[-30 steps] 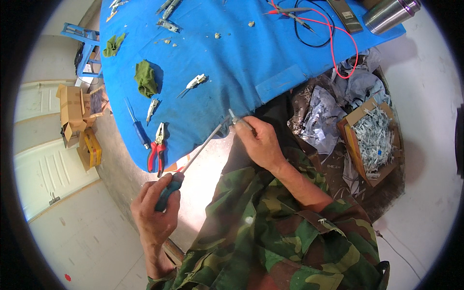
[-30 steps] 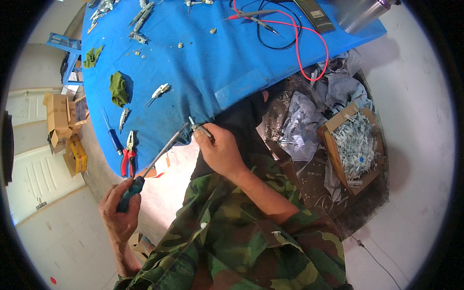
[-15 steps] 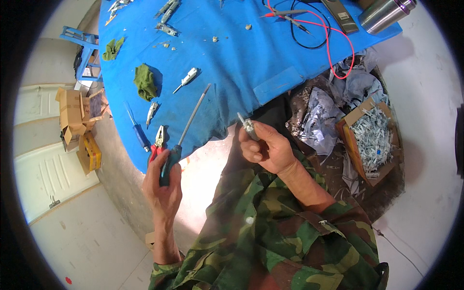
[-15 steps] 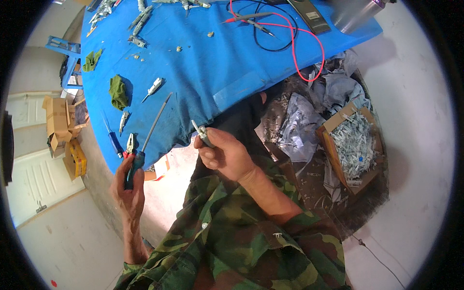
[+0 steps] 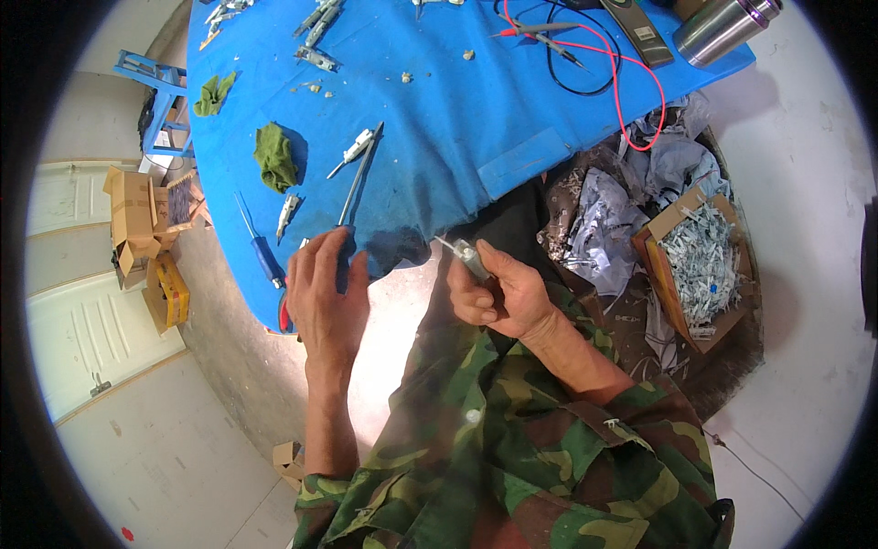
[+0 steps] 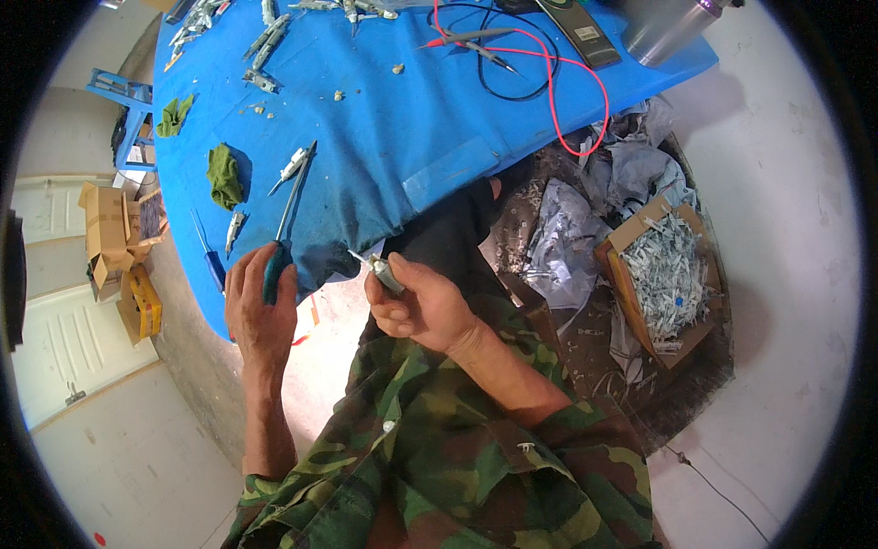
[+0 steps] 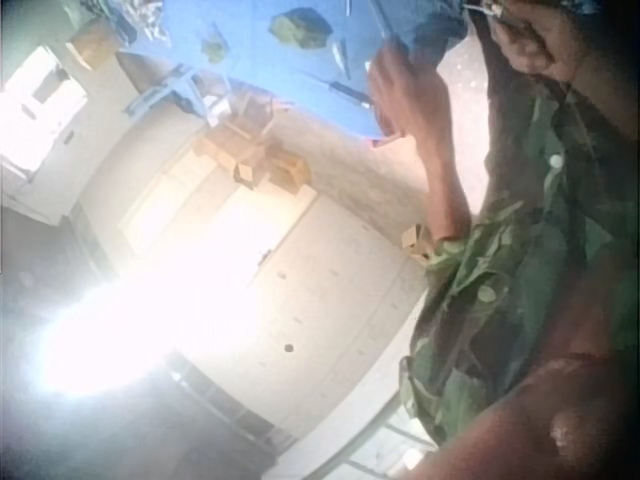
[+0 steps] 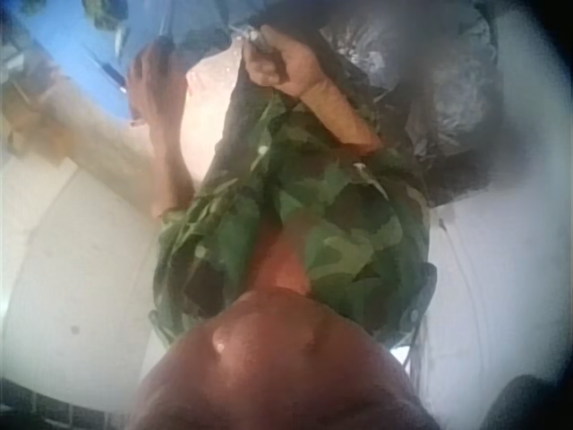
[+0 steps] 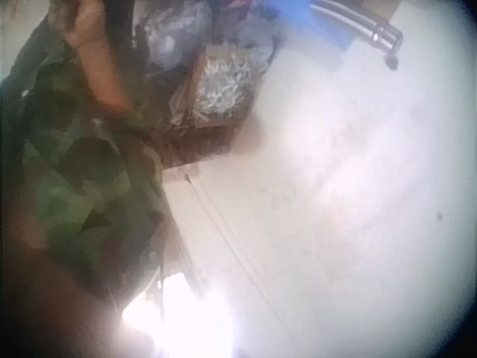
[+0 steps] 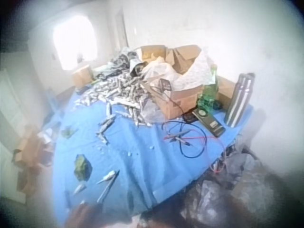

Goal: The person disassembles small metal housings by hand and using a screwdriver and pliers, then picks through a pile of metal parts on a blue surface.

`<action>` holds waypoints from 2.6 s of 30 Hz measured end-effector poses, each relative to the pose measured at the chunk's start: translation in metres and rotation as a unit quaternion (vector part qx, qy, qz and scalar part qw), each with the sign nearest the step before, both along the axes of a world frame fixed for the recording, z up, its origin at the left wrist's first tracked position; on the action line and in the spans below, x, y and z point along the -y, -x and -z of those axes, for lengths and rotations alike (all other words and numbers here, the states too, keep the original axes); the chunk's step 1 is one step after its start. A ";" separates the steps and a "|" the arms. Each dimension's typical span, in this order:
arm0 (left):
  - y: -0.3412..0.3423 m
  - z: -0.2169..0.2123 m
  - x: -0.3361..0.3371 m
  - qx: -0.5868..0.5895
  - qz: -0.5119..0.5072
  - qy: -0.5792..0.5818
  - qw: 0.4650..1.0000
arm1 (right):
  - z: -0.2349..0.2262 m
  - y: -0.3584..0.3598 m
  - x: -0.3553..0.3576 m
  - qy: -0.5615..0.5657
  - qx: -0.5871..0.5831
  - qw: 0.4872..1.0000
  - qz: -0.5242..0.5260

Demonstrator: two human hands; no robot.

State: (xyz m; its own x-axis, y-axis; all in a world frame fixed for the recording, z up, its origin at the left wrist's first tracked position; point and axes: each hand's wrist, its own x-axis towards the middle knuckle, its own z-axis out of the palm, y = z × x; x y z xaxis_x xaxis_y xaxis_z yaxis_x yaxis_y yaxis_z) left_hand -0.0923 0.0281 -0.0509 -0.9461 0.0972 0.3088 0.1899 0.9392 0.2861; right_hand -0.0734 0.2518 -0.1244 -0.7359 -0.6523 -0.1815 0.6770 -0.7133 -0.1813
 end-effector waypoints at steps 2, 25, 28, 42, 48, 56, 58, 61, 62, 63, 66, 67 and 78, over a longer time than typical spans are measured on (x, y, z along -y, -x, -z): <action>-0.002 -0.012 -0.017 0.027 0.058 -0.139 0.988 | 0.006 -0.003 0.002 0.005 -0.035 0.999 -0.018; -0.007 -0.009 -0.033 0.298 0.030 -0.593 0.747 | -0.031 0.004 -0.003 -0.358 -0.306 0.882 0.024; -0.010 -0.010 -0.030 0.279 0.026 -0.559 0.780 | -0.028 0.001 0.001 -0.432 -0.365 0.822 0.066; -0.019 -0.012 -0.023 0.231 0.042 -0.527 0.817 | -0.034 -0.001 0.006 -0.556 -0.511 0.633 0.168; -0.023 -0.011 -0.023 0.235 0.038 -0.552 0.799 | -0.034 -0.005 0.009 -0.562 -0.516 0.618 0.192; -0.024 0.001 -0.021 0.258 0.014 -0.610 0.749 | -0.028 -0.007 0.009 -0.555 -0.538 0.593 0.224; -0.025 0.001 -0.021 0.265 0.006 -0.614 0.743 | -0.028 -0.008 0.009 -0.554 -0.538 0.595 0.223; -0.026 0.003 -0.020 0.268 -0.001 -0.605 0.750 | -0.024 -0.008 0.008 -0.547 -0.531 0.617 0.199; -0.027 0.003 -0.019 0.268 -0.003 -0.599 0.754 | -0.022 -0.008 0.008 -0.540 -0.524 0.633 0.181; -0.025 0.001 -0.020 0.273 -0.017 -0.579 0.768 | -0.020 -0.006 0.009 -0.532 -0.519 0.648 0.165; -0.024 -0.002 -0.026 0.295 -0.050 -0.533 0.791 | -0.012 -0.010 0.014 -0.479 -0.415 0.761 0.141; -0.024 0.001 -0.025 0.296 -0.049 -0.539 0.787 | -0.016 -0.011 0.013 -0.474 -0.382 0.785 0.116; -0.036 -0.013 0.054 0.094 -0.157 -0.131 0.974 | 0.009 -0.010 0.009 -0.189 -0.057 0.978 0.064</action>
